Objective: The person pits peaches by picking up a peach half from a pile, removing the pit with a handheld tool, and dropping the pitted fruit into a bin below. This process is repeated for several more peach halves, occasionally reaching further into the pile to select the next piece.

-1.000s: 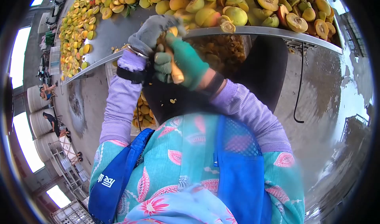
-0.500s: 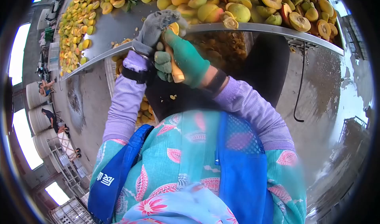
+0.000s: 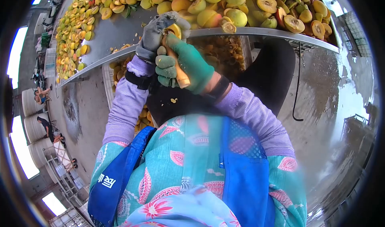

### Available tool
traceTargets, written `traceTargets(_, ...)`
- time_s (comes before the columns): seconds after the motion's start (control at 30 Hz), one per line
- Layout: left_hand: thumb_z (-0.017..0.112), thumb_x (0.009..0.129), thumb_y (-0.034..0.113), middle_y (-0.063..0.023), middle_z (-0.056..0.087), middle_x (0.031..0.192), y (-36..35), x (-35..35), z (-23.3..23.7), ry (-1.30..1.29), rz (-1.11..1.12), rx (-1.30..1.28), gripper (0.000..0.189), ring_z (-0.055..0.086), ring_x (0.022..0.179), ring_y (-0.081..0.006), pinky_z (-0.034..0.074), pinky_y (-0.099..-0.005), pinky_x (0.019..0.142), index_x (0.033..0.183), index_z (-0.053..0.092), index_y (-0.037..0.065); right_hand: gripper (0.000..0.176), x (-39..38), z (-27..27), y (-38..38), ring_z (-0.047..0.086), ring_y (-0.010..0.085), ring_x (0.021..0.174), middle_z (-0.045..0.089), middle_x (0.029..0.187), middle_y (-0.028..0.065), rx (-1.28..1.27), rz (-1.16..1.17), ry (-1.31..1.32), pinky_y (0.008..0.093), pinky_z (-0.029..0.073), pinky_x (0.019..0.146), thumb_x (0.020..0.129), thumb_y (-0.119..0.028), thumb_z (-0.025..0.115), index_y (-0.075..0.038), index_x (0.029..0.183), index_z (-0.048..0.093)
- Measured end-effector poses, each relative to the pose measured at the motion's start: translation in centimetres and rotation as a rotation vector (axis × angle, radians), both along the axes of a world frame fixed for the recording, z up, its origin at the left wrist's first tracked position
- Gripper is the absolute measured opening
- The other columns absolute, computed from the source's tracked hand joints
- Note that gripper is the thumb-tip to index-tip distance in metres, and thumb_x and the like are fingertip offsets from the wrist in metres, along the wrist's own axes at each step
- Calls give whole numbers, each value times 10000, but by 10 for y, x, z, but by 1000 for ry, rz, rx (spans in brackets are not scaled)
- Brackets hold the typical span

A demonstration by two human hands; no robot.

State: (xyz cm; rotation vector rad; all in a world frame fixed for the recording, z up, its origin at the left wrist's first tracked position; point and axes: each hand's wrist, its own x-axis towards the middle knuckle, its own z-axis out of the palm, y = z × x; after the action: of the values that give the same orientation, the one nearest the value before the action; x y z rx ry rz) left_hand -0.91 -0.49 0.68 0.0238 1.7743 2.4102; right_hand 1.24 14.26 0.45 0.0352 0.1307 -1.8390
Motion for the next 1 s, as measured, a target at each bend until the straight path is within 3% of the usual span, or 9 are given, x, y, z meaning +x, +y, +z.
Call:
traceTargets(0.13, 556, 901, 388, -132, 633, 778, 6, 12, 12, -335, 28, 429, 404, 607, 714, -219, 514, -316, 683, 905, 627, -9, 354, -3, 4, 2, 377, 66, 455, 419, 585, -86, 31, 10, 99, 242, 333, 457, 994, -458, 404, -161, 832, 510)
traceTargets(0.27, 503, 926, 429, -101, 627, 805, 25, 31, 21, -284, 623, 420, 426, 591, 725, -210, 520, -331, 684, 983, 604, 19, 374, -7, 3, 2, 386, 75, 458, 417, 569, -84, -90, 129, 110, 242, 342, 460, 983, -486, 414, -163, 834, 528)
traceTargets(0.4, 392, 972, 441, -120, 654, 836, -4, 39, -17, -100, 636, 201, 488, 644, 675, -223, 506, -283, 549, 1036, 605, 7, 306, -15, 1, 39, 429, 84, 451, 455, 580, -61, 14, 122, 230, 239, 316, 375, 982, -436, 453, -165, 873, 545)
traceTargets(0.53, 410, 941, 509, -177, 677, 860, -17, 49, -29, -98, 573, 330, 585, 669, 687, -299, 505, -328, 493, 1051, 631, -21, 308, -2, -9, 26, 405, 74, 445, 471, 614, -46, 722, -140, 351, 230, 333, 375, 977, -440, 464, -149, 939, 560)
traceTargets(0.67, 475, 948, 452, -171, 674, 867, -6, 64, -25, 114, 645, -164, 494, 670, 753, -274, 518, -315, 583, 1017, 627, -13, 419, 11, -9, 11, 511, 80, 550, 532, 675, 17, 745, -232, 1303, 238, 391, 440, 961, -470, 474, -63, 909, 557)
traceTargets(0.77, 569, 929, 294, -145, 679, 904, -42, 104, -17, 6, 964, -216, 327, 660, 849, -273, 516, -354, 807, 1084, 617, 10, 350, 7, 9, 17, 486, 74, 529, 503, 661, 3, 681, -66, 950, 231, 384, 456, 959, -411, 509, -82, 851, 557)
traceTargets(0.87, 604, 852, 321, -160, 680, 821, -101, 129, 23, -355, 565, -1795, 293, 659, 782, -271, 501, -374, 765, 899, 703, 49, 412, -24, 2, 27, 469, 95, 445, 489, 609, -3, 577, -200, 759, 234, 377, 401, 953, -472, 491, -68, 879, 534)
traceTargets(0.93, 627, 825, 332, -150, 691, 865, -105, 97, 39, -359, 499, -1726, 300, 663, 854, -297, 496, -383, 766, 919, 702, 56, 437, -46, 14, 27, 471, 97, 445, 504, 612, 7, 720, -218, 779, 240, 388, 413, 958, -488, 465, -68, 866, 543)
traceTargets(1.0, 619, 810, 403, -192, 681, 929, -82, 44, 50, 191, 368, -1582, 396, 650, 905, -340, 490, -405, 763, 934, 689, 34, 455, -58, 18, 24, 485, 99, 453, 516, 621, 12, 779, -237, 866, 240, 387, 416, 963, -489, 448, -52, 912, 565)
